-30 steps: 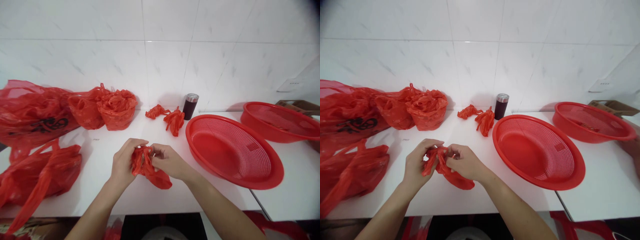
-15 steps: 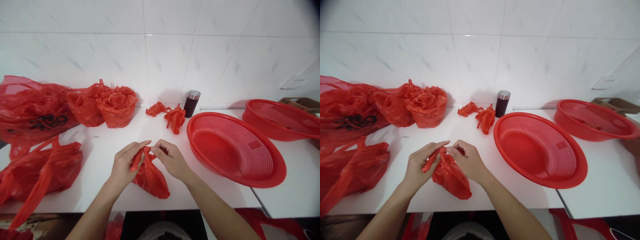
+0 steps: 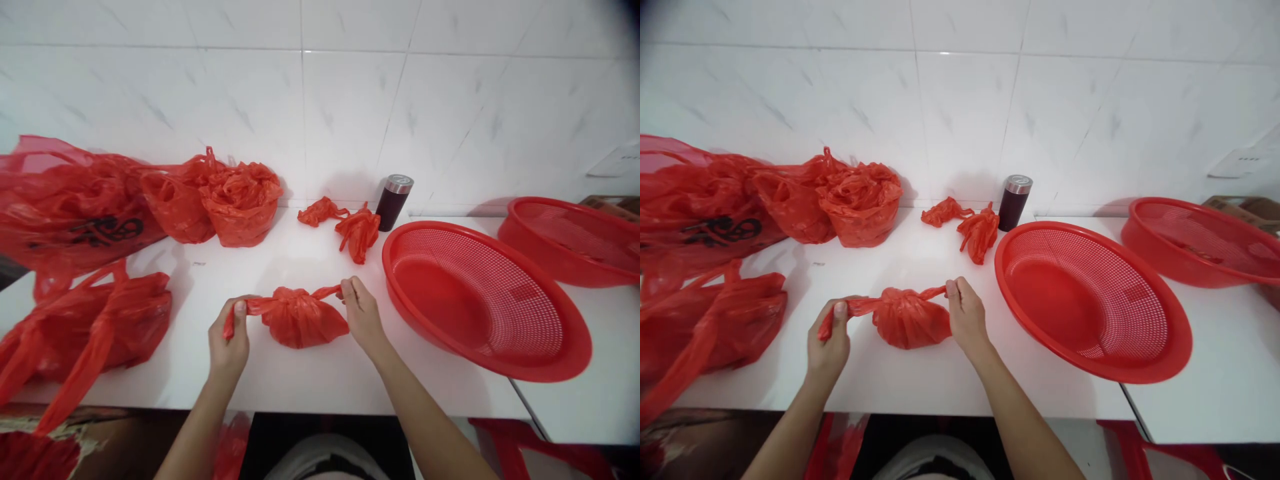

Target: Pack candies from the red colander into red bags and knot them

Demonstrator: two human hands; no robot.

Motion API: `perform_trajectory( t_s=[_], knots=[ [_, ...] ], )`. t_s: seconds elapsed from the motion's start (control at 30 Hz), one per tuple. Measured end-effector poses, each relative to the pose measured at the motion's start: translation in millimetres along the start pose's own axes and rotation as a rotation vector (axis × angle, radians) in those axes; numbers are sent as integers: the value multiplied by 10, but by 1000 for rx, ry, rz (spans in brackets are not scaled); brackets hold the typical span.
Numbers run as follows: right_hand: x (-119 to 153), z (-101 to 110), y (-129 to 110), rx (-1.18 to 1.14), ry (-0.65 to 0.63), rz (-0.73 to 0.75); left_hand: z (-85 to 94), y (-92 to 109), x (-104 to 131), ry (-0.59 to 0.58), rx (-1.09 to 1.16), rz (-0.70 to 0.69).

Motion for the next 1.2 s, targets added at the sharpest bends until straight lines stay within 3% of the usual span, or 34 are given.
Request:
perform_trajectory(
  t_s=[0.13, 0.27, 0.5, 0.77, 0.97, 1.2],
  knots=[
    [24, -307, 10, 343, -57, 89, -418, 158, -94, -104, 7, -69],
    [7, -400, 181, 506, -107, 106, -667, 81, -159, -254, -126, -51],
    [-283, -216, 422, 628, -35, 43, -724, -216, -339, -334, -418, 11],
    [-436, -303, 630, 812, -14, -37, -916, -310, -460, -472, -684, -10],
    [-422, -296, 631, 851, 17, -62, -944, -303, -411, -451, -756, -68],
    [-421, -275, 673, 802, 104, -78, -957, -341, -393, -378, -828, -20]
  ],
)
Point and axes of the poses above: each hand's wrist, its own x-axis away from the middle knuckle, its own z-axis out of the back of the hand, y = z × x, the point moved 1 cm from there along -x, towards the middle knuckle, and after that the axes turned 3 degrees about y, right-handed, at the moved point
